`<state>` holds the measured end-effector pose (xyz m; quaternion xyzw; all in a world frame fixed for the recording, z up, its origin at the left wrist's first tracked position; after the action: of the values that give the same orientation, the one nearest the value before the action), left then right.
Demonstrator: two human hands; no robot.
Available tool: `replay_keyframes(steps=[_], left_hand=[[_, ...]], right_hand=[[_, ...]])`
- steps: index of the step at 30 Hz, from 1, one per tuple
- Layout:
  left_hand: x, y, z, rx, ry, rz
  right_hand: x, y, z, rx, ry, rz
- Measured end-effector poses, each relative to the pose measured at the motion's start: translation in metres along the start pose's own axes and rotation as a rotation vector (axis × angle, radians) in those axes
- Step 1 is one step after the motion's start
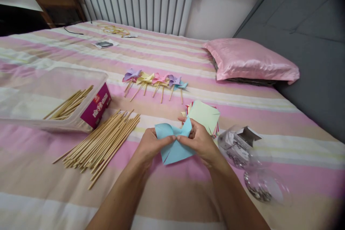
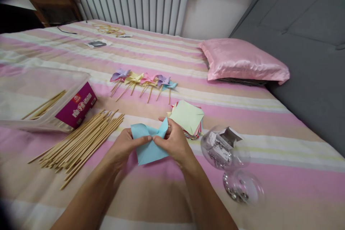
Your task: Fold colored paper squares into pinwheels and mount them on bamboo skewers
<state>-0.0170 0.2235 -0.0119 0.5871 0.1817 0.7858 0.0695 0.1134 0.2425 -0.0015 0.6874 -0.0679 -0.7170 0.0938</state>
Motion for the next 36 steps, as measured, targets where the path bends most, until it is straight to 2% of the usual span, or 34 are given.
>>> replay_keyframes(steps=[7, 11, 17, 22, 28, 36], left_hand=[[-0.003, -0.004, -0.003, 0.037, 0.005, 0.004], [-0.003, -0.006, -0.007, 0.095, 0.054, 0.017], [-0.003, -0.007, -0.009, 0.102, 0.052, 0.042], [-0.001, -0.006, -0.006, 0.079, 0.026, 0.049], [0.002, -0.004, -0.004, 0.07, 0.03, 0.055], [0.002, -0.002, -0.002, 0.056, 0.026, 0.059]], right_hand=[[-0.001, -0.001, 0.0, 0.016, 0.015, -0.076], [-0.012, 0.002, -0.003, 0.072, 0.053, -0.205], [-0.018, 0.003, -0.003, 0.021, 0.229, -0.401], [-0.024, 0.007, -0.002, 0.066, 0.425, -0.555], [-0.027, 0.009, -0.001, 0.056, 0.535, -0.559], [-0.027, 0.009, 0.0, 0.037, 0.535, -0.546]])
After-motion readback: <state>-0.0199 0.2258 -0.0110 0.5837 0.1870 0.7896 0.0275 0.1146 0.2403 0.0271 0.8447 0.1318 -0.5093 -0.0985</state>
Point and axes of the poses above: each hand's wrist, its own y-axis away from the middle knuckle, its own z-axis out of the palm, x = y × z, the point moved 5 cm from there along -y, towards the middle knuckle, and after that the axes turned 12 degrees about x, right-handed, at the moved point
